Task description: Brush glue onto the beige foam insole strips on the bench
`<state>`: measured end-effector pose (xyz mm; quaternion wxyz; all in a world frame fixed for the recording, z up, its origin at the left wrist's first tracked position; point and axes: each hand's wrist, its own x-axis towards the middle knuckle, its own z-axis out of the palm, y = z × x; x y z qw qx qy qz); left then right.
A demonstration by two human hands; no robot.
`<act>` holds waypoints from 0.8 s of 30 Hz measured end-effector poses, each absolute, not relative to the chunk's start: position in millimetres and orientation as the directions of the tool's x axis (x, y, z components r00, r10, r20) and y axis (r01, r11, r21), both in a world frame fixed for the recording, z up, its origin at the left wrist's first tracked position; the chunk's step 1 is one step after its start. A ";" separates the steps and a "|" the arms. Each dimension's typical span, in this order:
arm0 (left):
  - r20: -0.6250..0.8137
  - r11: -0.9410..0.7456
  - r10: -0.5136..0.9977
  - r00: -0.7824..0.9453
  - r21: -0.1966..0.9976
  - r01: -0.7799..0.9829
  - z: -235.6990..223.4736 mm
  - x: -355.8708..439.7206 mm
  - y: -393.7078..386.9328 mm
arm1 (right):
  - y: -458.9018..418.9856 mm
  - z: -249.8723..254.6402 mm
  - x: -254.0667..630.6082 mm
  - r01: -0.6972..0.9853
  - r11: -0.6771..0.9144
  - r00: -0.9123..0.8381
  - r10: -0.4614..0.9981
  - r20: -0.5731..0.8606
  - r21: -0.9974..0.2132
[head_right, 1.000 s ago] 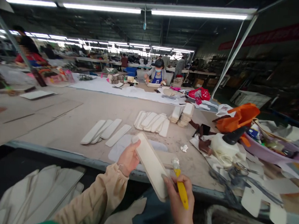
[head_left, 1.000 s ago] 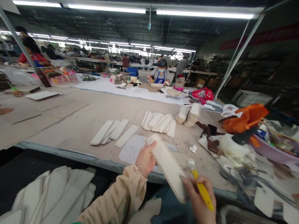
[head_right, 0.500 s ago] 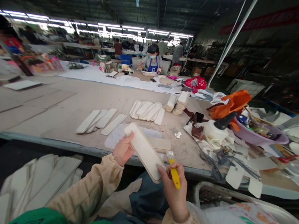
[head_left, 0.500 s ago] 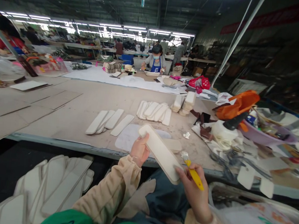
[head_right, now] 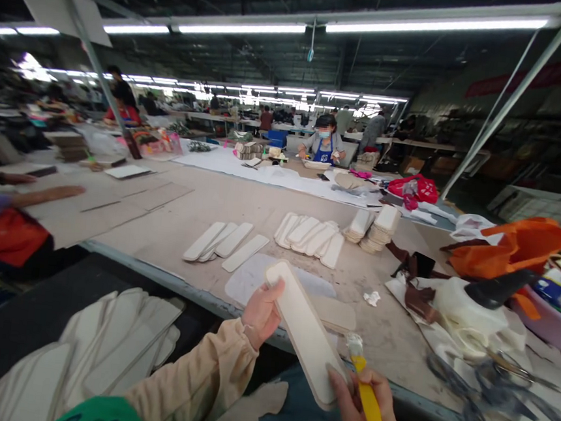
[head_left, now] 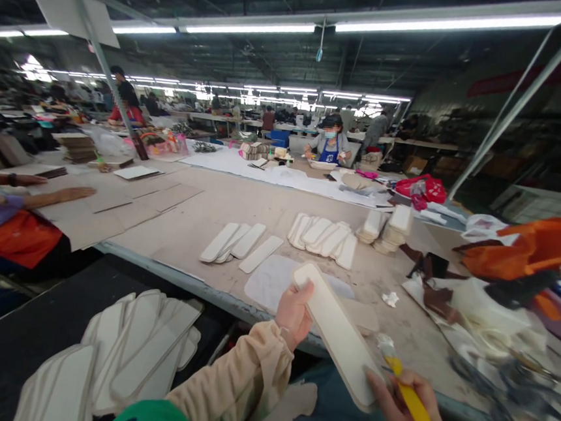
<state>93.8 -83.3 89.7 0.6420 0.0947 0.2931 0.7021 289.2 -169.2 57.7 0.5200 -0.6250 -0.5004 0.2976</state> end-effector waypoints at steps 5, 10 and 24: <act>-0.246 -0.023 0.953 -0.177 0.525 -0.851 86.4 93.4 -82.6 | -166.8 56.0 289.7 0.358 -0.003 0.327 0.937 0.123 -0.934; -0.282 -0.010 0.943 -0.175 0.505 -0.863 80.8 85.5 -77.3 | -165.3 55.4 282.1 0.328 -0.005 0.357 0.926 0.119 -0.945; -0.391 -0.024 0.886 -0.252 0.502 -0.864 73.0 52.0 -64.8 | -157.0 53.5 251.1 0.131 0.043 0.287 0.955 0.079 -0.990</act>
